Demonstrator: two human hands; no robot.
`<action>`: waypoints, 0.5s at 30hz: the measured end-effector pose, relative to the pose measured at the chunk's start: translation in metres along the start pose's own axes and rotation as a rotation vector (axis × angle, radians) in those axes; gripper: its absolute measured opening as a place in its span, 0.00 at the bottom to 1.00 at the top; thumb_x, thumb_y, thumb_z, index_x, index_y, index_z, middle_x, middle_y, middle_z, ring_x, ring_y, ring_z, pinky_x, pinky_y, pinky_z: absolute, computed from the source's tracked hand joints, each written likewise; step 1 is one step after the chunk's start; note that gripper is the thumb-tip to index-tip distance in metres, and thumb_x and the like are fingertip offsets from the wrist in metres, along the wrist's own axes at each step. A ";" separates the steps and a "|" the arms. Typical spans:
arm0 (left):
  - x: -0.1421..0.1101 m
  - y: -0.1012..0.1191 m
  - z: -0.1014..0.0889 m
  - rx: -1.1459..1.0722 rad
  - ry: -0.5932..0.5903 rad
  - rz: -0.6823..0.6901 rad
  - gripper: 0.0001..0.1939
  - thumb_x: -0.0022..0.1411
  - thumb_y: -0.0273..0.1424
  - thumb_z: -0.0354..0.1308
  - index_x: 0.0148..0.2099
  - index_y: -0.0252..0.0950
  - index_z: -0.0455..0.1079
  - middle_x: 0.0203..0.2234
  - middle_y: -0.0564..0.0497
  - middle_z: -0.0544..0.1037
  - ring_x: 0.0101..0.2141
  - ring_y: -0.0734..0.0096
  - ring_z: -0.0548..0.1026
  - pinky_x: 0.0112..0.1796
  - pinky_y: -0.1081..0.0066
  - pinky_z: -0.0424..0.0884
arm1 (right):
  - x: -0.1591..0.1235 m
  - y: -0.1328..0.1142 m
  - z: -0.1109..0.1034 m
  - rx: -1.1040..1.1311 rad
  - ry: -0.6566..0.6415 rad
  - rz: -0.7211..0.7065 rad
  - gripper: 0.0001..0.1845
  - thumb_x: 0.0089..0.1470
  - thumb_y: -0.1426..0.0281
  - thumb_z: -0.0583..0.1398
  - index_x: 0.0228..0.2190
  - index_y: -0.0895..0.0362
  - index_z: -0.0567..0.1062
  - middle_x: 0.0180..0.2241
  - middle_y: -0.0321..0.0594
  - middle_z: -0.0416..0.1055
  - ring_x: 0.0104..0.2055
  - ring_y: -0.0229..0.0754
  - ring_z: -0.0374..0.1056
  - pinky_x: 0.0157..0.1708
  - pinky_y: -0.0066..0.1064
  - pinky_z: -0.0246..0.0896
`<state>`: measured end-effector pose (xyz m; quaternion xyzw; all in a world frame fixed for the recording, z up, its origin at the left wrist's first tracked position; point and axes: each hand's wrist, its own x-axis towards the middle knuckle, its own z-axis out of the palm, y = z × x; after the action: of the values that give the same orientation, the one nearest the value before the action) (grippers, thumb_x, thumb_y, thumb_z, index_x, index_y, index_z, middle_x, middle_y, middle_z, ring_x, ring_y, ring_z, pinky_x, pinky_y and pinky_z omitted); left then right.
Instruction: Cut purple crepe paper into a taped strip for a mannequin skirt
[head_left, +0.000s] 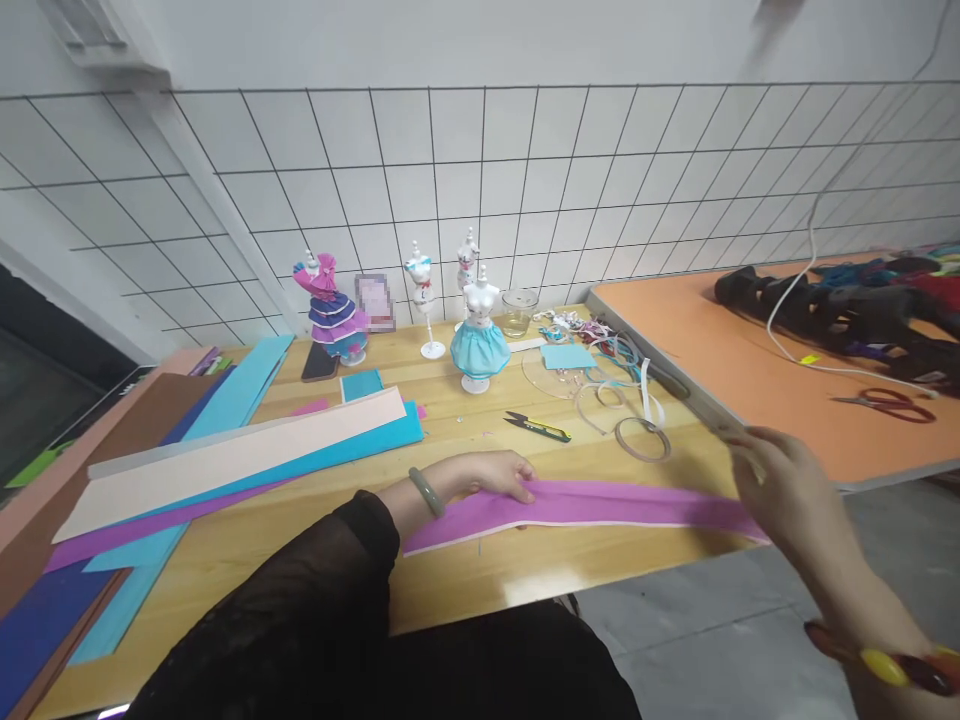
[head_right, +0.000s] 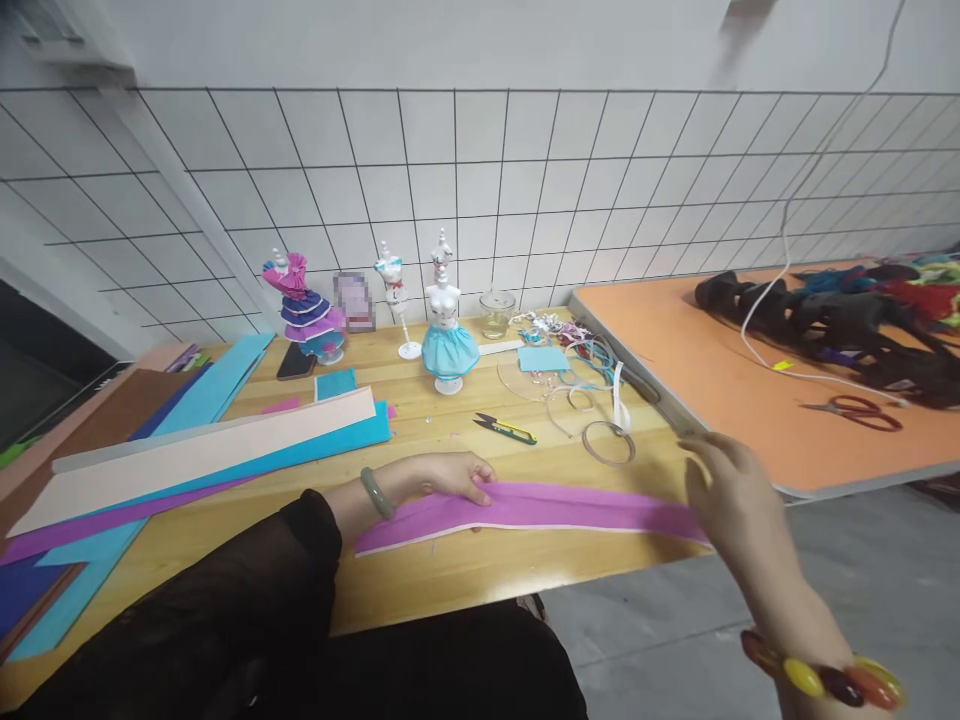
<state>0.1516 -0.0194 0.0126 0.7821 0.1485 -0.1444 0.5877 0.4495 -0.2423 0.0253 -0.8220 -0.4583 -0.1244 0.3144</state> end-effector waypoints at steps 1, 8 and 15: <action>0.000 0.001 -0.001 0.023 -0.010 -0.006 0.09 0.47 0.33 0.60 0.27 0.35 0.63 0.20 0.59 0.63 0.22 0.79 0.58 0.26 0.74 0.54 | 0.000 -0.018 0.007 0.035 -0.017 -0.102 0.10 0.48 0.65 0.56 0.34 0.53 0.74 0.45 0.50 0.68 0.50 0.55 0.64 0.51 0.47 0.57; -0.004 0.010 -0.008 0.088 -0.085 -0.083 0.06 0.48 0.32 0.57 0.31 0.36 0.67 0.22 0.58 0.66 0.23 0.77 0.63 0.26 0.74 0.58 | -0.010 -0.159 0.051 0.357 -0.786 -0.337 0.18 0.52 0.58 0.57 0.41 0.54 0.72 0.44 0.47 0.71 0.45 0.48 0.67 0.46 0.39 0.61; -0.014 -0.012 -0.029 0.000 -0.159 -0.092 0.13 0.46 0.33 0.60 0.37 0.38 0.69 0.27 0.56 0.72 0.26 0.74 0.68 0.28 0.73 0.64 | 0.004 -0.171 0.070 0.383 -1.079 -0.262 0.16 0.54 0.61 0.54 0.36 0.56 0.75 0.35 0.40 0.74 0.34 0.42 0.67 0.35 0.31 0.60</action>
<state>0.1358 0.0109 0.0156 0.7604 0.1374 -0.2329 0.5905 0.3038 -0.1300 0.0424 -0.6341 -0.6656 0.3588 0.1618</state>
